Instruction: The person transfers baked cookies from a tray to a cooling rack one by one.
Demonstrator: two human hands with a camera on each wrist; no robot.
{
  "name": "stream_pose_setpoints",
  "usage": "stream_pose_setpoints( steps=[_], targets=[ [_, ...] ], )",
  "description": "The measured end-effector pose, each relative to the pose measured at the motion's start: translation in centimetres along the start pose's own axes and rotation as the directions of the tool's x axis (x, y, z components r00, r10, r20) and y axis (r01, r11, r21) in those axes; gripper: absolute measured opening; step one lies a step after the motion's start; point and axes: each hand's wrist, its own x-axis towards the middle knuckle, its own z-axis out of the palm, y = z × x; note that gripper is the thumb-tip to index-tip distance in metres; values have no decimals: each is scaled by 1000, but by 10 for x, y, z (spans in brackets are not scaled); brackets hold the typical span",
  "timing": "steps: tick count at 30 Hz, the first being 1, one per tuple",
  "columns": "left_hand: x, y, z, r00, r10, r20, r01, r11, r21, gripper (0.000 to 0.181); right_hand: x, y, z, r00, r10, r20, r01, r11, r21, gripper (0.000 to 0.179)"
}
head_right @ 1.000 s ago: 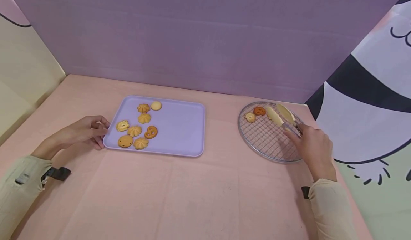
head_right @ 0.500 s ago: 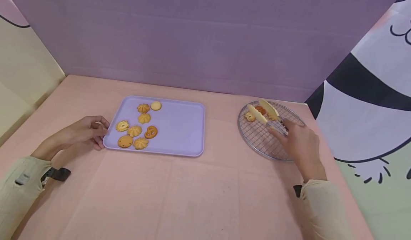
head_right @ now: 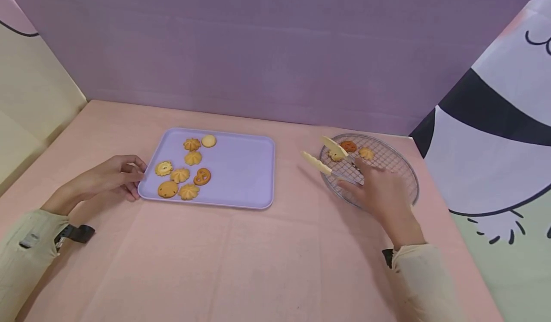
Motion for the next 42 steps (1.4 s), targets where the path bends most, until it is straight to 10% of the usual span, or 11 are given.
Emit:
stream_pose_setpoints(
  steps=[27, 42],
  targets=[
    [0, -2, -1, 1000, -1, 5, 2, 1000, -19, 35, -3, -78, 9, 963, -265, -42, 268, 960, 79, 87],
    [0, -1, 0, 1000, -3, 6, 3, 1000, -19, 35, 18, -118, 25, 926, -359, 117, 353, 933, 66, 87]
  ],
)
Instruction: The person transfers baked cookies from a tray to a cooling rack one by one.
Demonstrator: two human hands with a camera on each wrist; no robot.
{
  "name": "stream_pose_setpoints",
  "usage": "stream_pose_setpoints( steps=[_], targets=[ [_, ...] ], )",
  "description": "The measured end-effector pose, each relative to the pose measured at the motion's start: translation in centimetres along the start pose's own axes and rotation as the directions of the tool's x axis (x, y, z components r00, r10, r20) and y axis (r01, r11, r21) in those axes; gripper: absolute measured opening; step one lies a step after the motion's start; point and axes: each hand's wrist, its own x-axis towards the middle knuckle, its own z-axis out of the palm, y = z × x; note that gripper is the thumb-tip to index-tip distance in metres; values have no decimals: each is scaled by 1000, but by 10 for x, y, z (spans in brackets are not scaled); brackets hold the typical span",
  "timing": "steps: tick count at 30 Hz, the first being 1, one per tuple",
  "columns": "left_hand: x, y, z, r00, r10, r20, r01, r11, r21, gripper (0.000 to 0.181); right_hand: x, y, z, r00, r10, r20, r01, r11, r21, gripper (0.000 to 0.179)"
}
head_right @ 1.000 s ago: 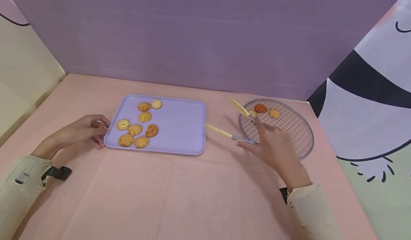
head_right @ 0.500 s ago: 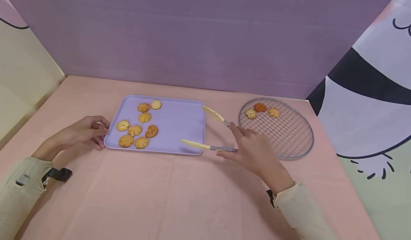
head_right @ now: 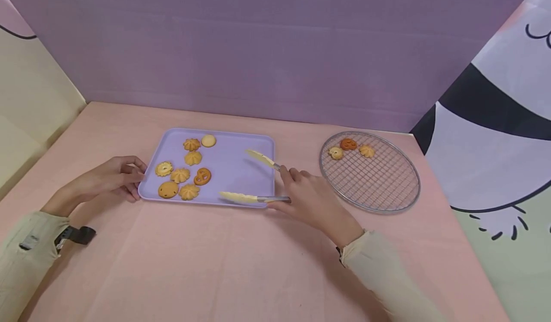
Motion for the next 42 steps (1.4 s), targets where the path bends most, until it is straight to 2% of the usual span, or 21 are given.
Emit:
stream_pose_setpoints(
  steps=[10, 15, 18, 26, 34, 42],
  targets=[
    [1, 0, 2, 1000, -7, -3, 7, 1000, 16, 37, 23, -16, 9, 993, 72, 94, -75, 997, 27, 78],
    [0, 1, 2, 1000, -7, -7, 7, 1000, 23, 37, 33, -20, 11, 983, 128, 133, -139, 987, 77, 85],
    [0, 1, 2, 1000, -7, -7, 7, 1000, 22, 37, 39, -22, 12, 976, 135, 171, -153, 984, 95, 90],
    [0, 0, 1, 1000, -8, -8, 8, 1000, 22, 36, 48, -22, 15, 966, 54, 254, -105, 976, 192, 89],
    [0, 0, 0, 1000, -3, -10, 3, 1000, 17, 36, 57, -28, 19, 979, -4, 205, -40, 976, 213, 75],
    [0, 0, 1, 1000, -10, -13, 11, 1000, 23, 37, 63, -34, 22, 982, -9, 186, -28, 980, 196, 63]
  ],
)
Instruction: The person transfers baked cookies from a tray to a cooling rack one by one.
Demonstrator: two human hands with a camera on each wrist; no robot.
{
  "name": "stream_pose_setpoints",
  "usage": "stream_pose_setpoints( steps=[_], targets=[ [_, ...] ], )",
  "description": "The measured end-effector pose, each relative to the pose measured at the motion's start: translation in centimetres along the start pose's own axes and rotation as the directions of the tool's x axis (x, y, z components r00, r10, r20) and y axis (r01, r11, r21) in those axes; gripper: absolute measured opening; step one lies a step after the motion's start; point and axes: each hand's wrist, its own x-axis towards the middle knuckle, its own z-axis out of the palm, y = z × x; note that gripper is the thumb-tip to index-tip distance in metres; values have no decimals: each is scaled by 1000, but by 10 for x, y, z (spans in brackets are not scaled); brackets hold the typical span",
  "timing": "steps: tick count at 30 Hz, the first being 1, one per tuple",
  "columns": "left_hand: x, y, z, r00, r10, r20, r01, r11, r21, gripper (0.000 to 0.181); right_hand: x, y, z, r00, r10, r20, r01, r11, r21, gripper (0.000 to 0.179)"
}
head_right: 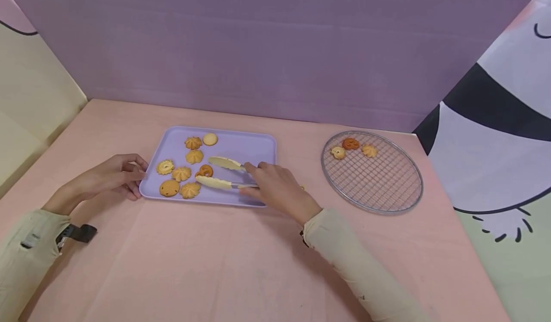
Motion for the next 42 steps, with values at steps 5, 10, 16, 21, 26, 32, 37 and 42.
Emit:
stream_pose_setpoints(
  steps=[5, 10, 16, 21, 26, 32, 37, 42],
  targets=[
    [1, 0, 0, 1000, 4, 1, -4, 1000, 0, 36, -3, -1, 2, 998, -22, -51, 20, 999, -30, 59],
    [2, 0, 0, 1000, 3, 1, -3, 1000, -5, 36, -7, -2, 7, 990, -72, -118, 62, 994, -91, 53],
    [1, 0, -1, 1000, 6, 6, -6, 1000, -11, 36, -12, -1, 11, 975, -127, -179, 94, 979, -182, 51],
    [1, 0, -1, 1000, 12, 8, -12, 1000, -19, 35, -16, 1, 5, 978, -111, -179, 75, 977, -199, 52],
    [1, 1, -1, 1000, 13, 8, -13, 1000, -23, 37, -23, 6, -1, 978, -86, -192, 50, 982, -181, 53],
    [1, 0, 0, 1000, 8, 7, -8, 1000, -16, 36, -38, 15, -3, 962, -90, -259, 44, 983, -177, 56],
    [0, 0, 0, 1000, 10, 5, -10, 1000, -20, 36, -54, 20, -9, 951, -86, -298, 38, 986, -163, 61],
    [-1, 0, 0, 1000, 14, 3, -14, 1000, -23, 36, -69, 27, -17, 943, -52, -328, 4, 989, -146, 61]
  ],
)
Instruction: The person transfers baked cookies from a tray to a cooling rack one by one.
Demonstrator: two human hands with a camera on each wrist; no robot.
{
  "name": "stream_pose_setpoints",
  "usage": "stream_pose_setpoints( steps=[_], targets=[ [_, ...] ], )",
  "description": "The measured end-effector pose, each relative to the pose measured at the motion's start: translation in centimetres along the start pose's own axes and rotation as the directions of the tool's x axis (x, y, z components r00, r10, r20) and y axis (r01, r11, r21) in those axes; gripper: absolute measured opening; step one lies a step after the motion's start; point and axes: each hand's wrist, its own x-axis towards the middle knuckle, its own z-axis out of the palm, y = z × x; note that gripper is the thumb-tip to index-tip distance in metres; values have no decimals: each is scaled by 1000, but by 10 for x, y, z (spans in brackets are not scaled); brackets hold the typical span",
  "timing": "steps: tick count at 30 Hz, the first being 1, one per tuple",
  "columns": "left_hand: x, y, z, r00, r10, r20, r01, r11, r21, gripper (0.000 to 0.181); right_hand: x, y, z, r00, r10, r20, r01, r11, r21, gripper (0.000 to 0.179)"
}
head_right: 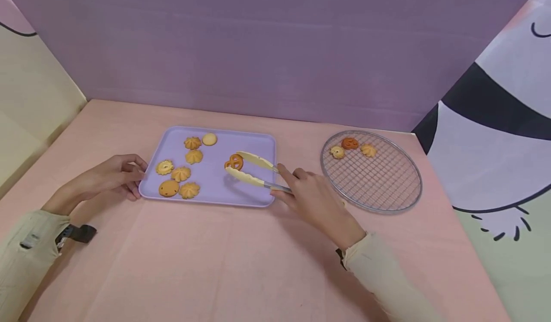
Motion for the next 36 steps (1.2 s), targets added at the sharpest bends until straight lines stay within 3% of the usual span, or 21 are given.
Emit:
stream_pose_setpoints(
  steps=[12, 19, 26, 36],
  targets=[
    [-2, 0, 0, 1000, 3, 0, -3, 1000, -5, 35, -28, 31, -16, 992, 24, -125, -25, 1000, -10, 71],
    [-1, -1, 0, 1000, 3, 3, -3, 1000, -5, 34, -39, 49, -29, 987, 120, -108, -123, 992, -18, 58],
    [-2, 1, 1, 1000, 4, -1, -4, 1000, 5, 35, -48, 74, -41, 968, 248, -42, -249, 968, -40, 59],
    [-2, 2, 2, 1000, 7, -4, -7, 1000, 19, 36, -69, 114, -54, 935, 342, -99, -349, 934, -73, 54]
  ],
)
